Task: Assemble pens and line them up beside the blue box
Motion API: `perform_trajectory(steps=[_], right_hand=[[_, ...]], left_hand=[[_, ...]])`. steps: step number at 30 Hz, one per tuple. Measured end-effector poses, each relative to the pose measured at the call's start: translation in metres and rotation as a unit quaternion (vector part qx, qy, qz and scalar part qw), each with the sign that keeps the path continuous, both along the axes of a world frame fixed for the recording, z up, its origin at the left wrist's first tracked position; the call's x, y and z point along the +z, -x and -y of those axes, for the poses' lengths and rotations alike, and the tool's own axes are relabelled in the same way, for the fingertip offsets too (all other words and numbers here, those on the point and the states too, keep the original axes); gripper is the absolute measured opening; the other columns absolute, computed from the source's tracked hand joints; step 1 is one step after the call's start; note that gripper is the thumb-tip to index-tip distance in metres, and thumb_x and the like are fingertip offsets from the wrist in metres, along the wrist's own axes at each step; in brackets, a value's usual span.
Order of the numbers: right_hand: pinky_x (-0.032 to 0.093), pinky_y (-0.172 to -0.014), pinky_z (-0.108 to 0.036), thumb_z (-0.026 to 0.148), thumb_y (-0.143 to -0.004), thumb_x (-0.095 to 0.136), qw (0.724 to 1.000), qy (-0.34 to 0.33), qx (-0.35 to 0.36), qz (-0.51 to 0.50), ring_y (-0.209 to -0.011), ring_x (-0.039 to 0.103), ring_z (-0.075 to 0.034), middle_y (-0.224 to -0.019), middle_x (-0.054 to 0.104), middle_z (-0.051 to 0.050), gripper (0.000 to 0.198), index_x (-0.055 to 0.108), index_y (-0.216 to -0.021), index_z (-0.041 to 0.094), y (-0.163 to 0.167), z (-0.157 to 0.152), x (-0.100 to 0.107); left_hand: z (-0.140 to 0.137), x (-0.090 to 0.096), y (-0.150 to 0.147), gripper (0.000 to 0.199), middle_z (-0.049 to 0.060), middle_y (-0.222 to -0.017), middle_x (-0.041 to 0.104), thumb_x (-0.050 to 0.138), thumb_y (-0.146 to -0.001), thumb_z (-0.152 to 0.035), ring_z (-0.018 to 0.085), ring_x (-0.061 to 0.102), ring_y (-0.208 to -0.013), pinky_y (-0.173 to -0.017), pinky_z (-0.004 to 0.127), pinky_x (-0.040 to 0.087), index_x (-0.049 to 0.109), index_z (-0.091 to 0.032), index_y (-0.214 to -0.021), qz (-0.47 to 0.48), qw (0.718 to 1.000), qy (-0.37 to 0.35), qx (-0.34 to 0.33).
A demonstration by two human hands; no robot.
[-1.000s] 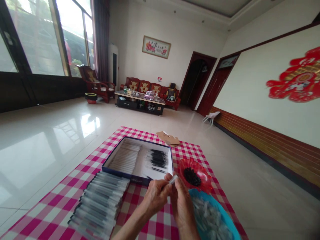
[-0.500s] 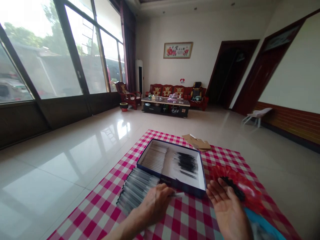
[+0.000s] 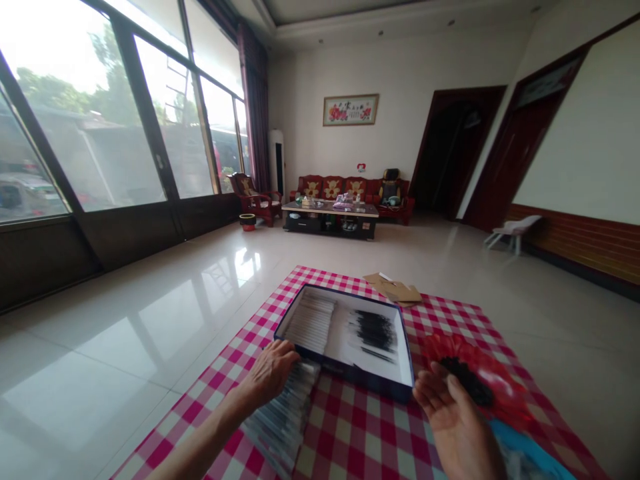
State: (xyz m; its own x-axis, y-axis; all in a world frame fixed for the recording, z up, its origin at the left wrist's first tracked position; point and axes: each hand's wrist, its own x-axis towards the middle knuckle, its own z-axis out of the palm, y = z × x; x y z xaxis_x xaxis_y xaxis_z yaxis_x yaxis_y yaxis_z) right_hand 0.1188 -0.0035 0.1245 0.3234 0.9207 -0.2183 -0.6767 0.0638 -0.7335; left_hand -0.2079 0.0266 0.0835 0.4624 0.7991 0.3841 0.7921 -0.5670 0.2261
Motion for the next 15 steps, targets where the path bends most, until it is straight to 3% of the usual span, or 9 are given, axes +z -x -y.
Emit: perform_trajectory(steps=[5,9,12,15], right_hand=[[0.056,-0.06,-0.022,0.039,-0.055,0.082,1.0,-0.008,0.0,0.006,-0.067,0.065,-0.013,-0.071,0.072,-0.001,0.041,0.068,-0.088,0.02,0.005,0.001,-0.003],[0.056,-0.061,-0.022,0.04,-0.052,0.084,1.0,-0.014,0.005,0.014,-0.067,0.065,-0.013,-0.07,0.072,-0.002,0.045,0.067,-0.087,0.019,0.007,0.002,-0.005],[0.056,-0.061,-0.022,0.04,-0.052,0.084,1.0,-0.018,0.001,0.016,-0.067,0.065,-0.013,-0.07,0.072,-0.002,0.046,0.067,-0.088,0.018,0.007,0.0,-0.006],[0.056,-0.061,-0.022,0.04,-0.051,0.085,1.0,-0.014,-0.003,0.014,-0.067,0.065,-0.013,-0.072,0.073,-0.001,0.046,0.067,-0.088,0.019,0.006,-0.001,-0.007]], left_hand=[[0.003,-0.002,-0.002,0.025,0.008,-0.094,0.06,0.039,-0.089,-0.015,0.021,0.055,-0.087,-0.076,0.034,0.045,0.061,-0.018,-0.1,0.012,1.0,-0.009,0.011],[-0.003,0.01,-0.006,0.025,0.009,-0.097,0.061,0.04,-0.09,-0.017,0.02,0.056,-0.087,-0.079,0.033,0.046,0.062,-0.017,-0.102,0.026,1.0,-0.017,-0.005],[-0.028,0.027,-0.018,0.027,0.009,-0.098,0.062,0.039,-0.092,-0.016,0.019,0.057,-0.091,-0.082,0.032,0.046,0.063,-0.017,-0.103,-0.018,1.0,-0.003,0.017],[-0.07,0.039,-0.036,0.025,0.008,-0.096,0.063,0.042,-0.092,-0.014,0.02,0.059,-0.093,-0.085,0.033,0.047,0.065,-0.016,-0.1,-0.075,0.996,0.026,0.038]])
